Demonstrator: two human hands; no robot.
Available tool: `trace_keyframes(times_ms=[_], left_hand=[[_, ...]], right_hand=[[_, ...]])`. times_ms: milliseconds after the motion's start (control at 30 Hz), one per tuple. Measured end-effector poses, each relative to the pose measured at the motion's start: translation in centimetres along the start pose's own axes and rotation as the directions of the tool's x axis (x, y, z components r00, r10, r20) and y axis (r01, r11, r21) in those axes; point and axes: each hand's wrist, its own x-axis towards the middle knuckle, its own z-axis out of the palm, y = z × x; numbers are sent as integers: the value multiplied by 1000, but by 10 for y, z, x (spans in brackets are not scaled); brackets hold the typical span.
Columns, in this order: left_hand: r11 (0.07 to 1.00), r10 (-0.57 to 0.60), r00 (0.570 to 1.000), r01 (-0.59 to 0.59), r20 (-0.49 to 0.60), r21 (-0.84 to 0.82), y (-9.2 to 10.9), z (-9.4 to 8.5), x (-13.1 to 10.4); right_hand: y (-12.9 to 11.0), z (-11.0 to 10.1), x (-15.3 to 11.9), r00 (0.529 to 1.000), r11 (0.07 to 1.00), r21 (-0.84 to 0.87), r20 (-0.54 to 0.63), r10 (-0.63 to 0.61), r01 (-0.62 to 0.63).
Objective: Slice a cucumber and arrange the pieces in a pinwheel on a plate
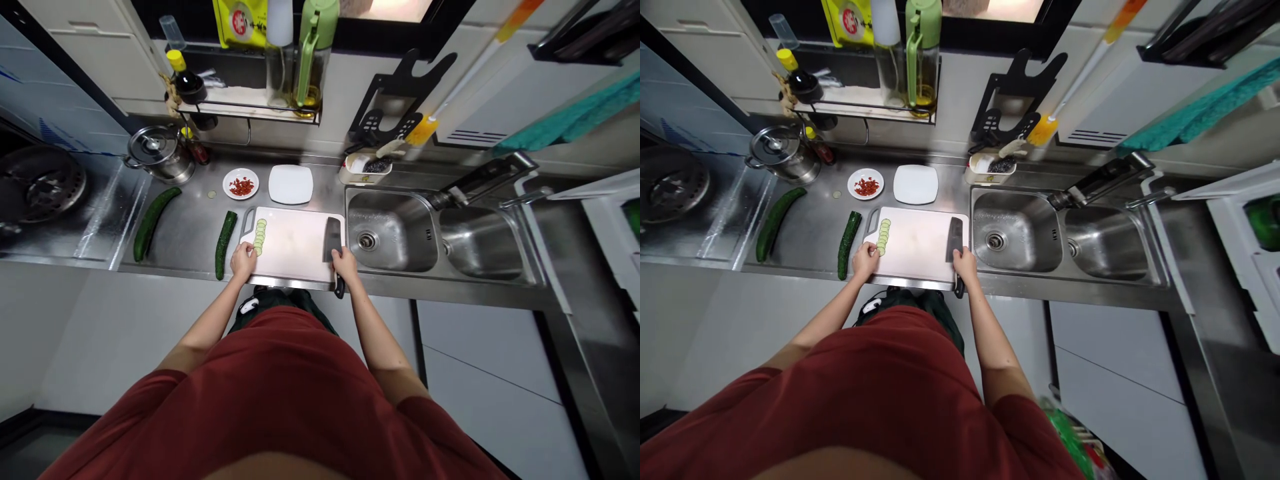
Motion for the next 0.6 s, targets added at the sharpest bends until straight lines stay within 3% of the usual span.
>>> trace_keyframes(times_ms=[200,467,600], left_hand=[[1000,-5,1000,5,0,-8,0,0,0],[999,-25,1000,26,13,-47,-2,0,4],[998,-15,1000,13,-23,-66,1,-2,8]], right_hand=[[11,12,10,999,997,78,31,16,-18],[0,7,-3,994,984,-160,-94,58,-72],[-10,-3,-10,994,957,-271,-60,87,-100]])
